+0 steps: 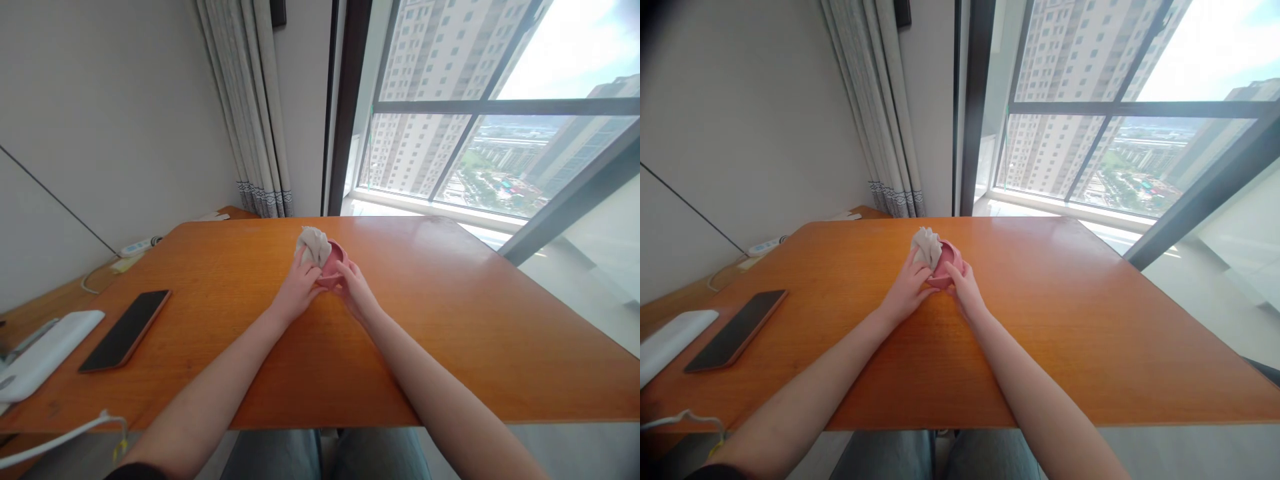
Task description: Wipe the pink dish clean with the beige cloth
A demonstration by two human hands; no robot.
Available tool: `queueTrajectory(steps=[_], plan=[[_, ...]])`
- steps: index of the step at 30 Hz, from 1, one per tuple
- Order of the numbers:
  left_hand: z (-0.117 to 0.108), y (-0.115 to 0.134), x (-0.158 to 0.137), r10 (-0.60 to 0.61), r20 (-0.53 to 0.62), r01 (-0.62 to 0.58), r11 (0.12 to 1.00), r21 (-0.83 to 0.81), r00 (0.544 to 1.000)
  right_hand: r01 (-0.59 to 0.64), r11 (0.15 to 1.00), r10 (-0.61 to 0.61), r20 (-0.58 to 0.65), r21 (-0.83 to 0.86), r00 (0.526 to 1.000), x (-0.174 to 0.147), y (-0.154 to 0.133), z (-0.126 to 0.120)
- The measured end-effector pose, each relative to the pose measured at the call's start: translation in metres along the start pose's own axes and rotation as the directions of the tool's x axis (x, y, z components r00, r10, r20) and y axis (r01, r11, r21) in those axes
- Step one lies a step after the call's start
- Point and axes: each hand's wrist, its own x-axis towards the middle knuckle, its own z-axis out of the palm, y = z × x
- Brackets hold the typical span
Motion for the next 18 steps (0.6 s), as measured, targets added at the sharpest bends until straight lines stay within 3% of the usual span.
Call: queueTrajectory(steps=[4,7,13,18], plan=[[-0.007,-0.001,0.002,0.153,0.11,-0.143,0.985,-0.099,0.982,-0.124,0.992,0.124,0.172,-0.007,0.977,0.002,-0.03,-0.015],[-0.006,0.003,0.001,0.158,0.096,-0.138,0.973,-0.187,0.983,-0.238,0.968,0.247,0.116,-0.085,0.962,0.004,-0.037,-0.023],[-0.006,0.003,-0.003,-0.089,0.018,0.089,0.911,-0.402,0.996,-0.236,0.972,0.236,0.068,-0.015,0.969,0.009,-0.03,-0.031],[-0.001,-0.003,-0.004,-0.272,0.022,0.21,0.686,-0.697,0.962,-0.269,0.963,0.27,0.083,-0.022,0.959,0.01,-0.034,-0.039]])
